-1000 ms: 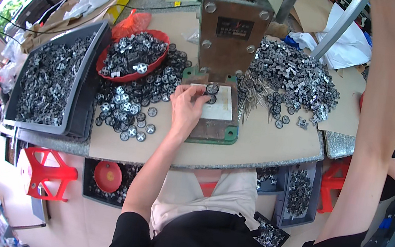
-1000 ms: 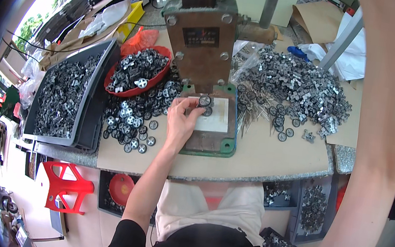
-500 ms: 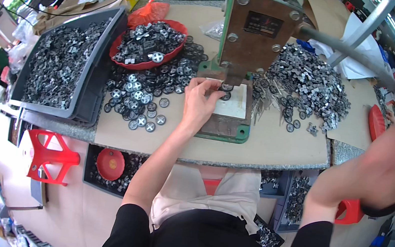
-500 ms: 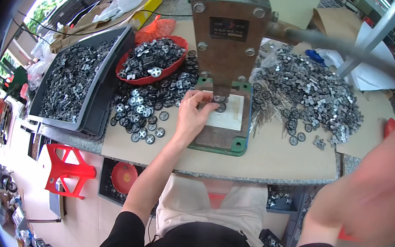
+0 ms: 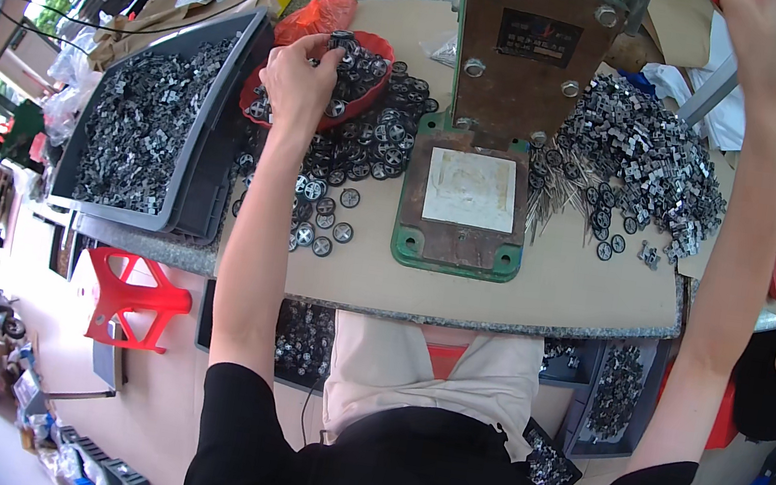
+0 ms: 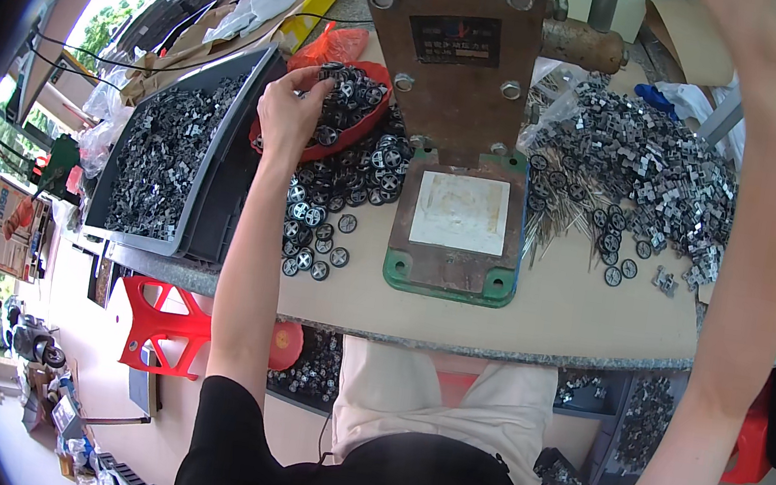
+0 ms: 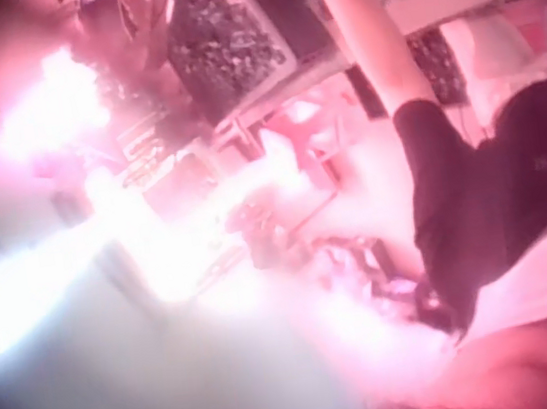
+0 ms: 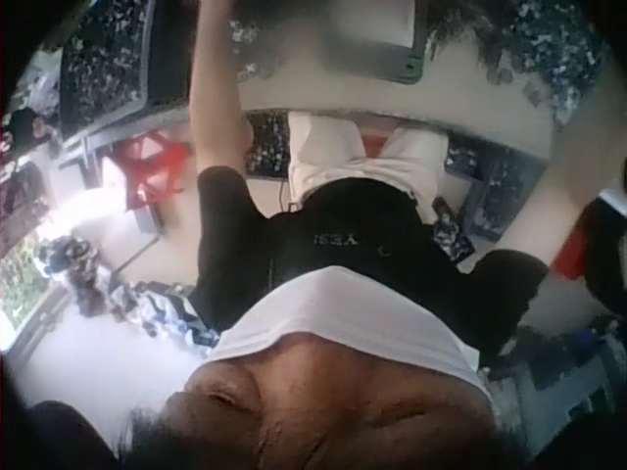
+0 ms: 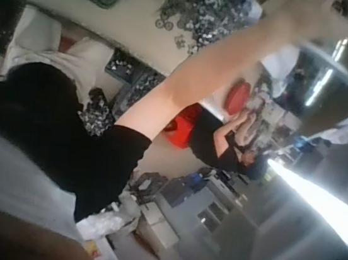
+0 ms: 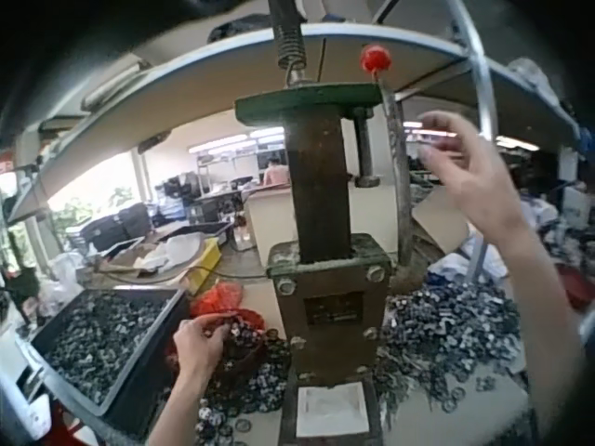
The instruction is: The person assembles hardware components by inserting metal rods into wheels, attaching metal brackets, and pressing them together using a manual press machine.
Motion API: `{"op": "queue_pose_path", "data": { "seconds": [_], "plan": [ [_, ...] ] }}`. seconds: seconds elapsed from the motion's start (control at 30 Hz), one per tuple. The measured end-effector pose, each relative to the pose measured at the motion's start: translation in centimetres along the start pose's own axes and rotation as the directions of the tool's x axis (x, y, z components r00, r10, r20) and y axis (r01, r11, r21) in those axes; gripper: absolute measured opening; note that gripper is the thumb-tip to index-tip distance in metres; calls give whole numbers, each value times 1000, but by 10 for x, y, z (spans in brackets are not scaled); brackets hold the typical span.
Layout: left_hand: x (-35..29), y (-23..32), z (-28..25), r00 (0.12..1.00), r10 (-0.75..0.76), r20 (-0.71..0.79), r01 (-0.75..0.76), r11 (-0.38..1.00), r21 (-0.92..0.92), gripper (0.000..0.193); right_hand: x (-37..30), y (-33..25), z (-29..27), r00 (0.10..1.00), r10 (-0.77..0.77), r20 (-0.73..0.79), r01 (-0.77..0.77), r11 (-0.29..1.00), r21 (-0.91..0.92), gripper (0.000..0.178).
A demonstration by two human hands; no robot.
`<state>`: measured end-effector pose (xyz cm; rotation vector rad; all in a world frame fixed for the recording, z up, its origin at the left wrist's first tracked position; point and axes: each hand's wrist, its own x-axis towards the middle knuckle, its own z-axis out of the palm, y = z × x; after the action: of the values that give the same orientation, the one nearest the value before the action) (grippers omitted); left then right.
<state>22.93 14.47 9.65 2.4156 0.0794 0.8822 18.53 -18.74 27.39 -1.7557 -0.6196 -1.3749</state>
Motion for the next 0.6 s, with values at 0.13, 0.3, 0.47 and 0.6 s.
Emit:
{"op": "queue_pose_path", "data": {
  "seconds": [0.13,0.3,0.47,0.6],
  "plan": [
    [-17,-3,-12,978,193,-83,-167,953,252,25,-104,5,-44,918,233,321,-155,955,-251,27],
    [-87,20,-5,930,38,367,23,987,-159,20,-216,5,-84,764,558,326,-492,829,-266,14],
    [-110,2,35,904,129,407,-102,991,-87,26,-266,2,-80,651,676,346,-580,736,-349,11],
    [-107,-7,35,873,216,437,-190,976,-104,30,-274,7,-83,662,701,266,-593,706,-387,8]
  ]
}}
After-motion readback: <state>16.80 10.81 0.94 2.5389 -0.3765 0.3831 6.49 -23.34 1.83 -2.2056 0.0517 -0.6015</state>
